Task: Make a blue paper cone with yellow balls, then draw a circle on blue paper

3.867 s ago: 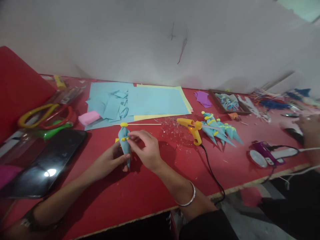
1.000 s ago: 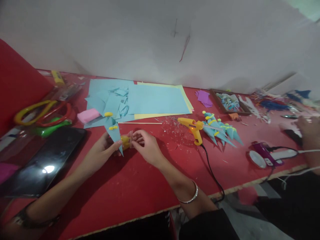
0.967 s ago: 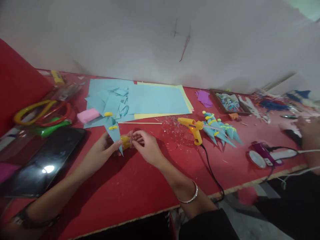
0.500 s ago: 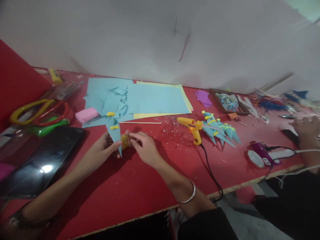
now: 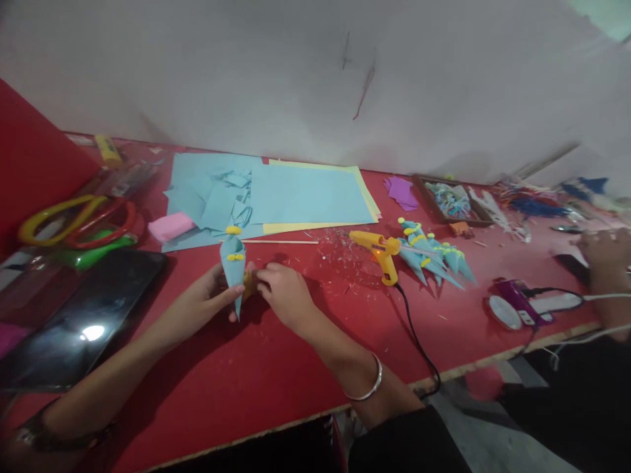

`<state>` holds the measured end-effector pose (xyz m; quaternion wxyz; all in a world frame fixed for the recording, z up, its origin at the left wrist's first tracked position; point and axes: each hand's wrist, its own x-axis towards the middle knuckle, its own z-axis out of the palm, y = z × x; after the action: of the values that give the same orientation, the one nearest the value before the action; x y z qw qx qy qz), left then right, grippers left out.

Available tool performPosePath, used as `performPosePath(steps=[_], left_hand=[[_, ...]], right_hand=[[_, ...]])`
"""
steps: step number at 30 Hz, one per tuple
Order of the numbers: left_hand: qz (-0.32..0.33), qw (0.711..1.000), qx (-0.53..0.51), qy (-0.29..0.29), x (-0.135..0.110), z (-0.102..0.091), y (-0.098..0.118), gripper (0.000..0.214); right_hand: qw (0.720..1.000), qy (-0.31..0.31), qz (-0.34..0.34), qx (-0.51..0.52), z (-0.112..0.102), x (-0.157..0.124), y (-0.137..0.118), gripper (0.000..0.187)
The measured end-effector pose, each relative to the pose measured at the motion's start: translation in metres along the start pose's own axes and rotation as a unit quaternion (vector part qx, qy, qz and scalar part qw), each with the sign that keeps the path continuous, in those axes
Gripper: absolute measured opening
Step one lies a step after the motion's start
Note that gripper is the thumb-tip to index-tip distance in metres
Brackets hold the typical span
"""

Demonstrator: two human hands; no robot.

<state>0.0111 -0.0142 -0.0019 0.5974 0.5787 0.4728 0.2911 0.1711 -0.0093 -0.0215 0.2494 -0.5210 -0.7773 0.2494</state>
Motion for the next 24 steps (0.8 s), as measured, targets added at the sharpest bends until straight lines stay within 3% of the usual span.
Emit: performPosePath(steps=[9, 12, 14, 17, 19, 24], left_hand=[[0.0, 1.0, -0.011, -0.013, -0.0003, -0.001, 0.0011, 0.022], [-0.009, 1.0, -0.01, -0.012, 0.0003, -0.001, 0.0007, 0.026], [-0.013, 1.0, -0.005, -0.01, 0.0002, -0.001, 0.0007, 0.029], [-0.007, 1.0, 0.009, -0.021, -0.0005, -0.0018, 0.0001, 0.033], [-0.003, 0.999, 0.021, -0.027, -0.001, -0.0026, -0.0006, 0.035], [-0.005, 0.999, 0.035, -0.027, -0.001, -0.0029, -0.0002, 0.036]], right_hand=[[0.999, 0.002, 0.036, 0.037, 0.0022, 0.003, 0.0003, 0.012], [0.994, -0.003, 0.039, 0.104, -0.0001, 0.0027, 0.0015, 0.01], [0.977, -0.006, 0.051, 0.208, -0.0022, 0.003, 0.0028, 0.007], [0.918, 0.036, 0.095, 0.384, -0.0045, 0.0043, 0.0039, 0.014], [0.882, 0.083, 0.117, 0.448, -0.005, 0.0051, 0.0035, 0.018], [0.868, 0.115, 0.141, 0.462, -0.0031, 0.0053, 0.0013, 0.013]])
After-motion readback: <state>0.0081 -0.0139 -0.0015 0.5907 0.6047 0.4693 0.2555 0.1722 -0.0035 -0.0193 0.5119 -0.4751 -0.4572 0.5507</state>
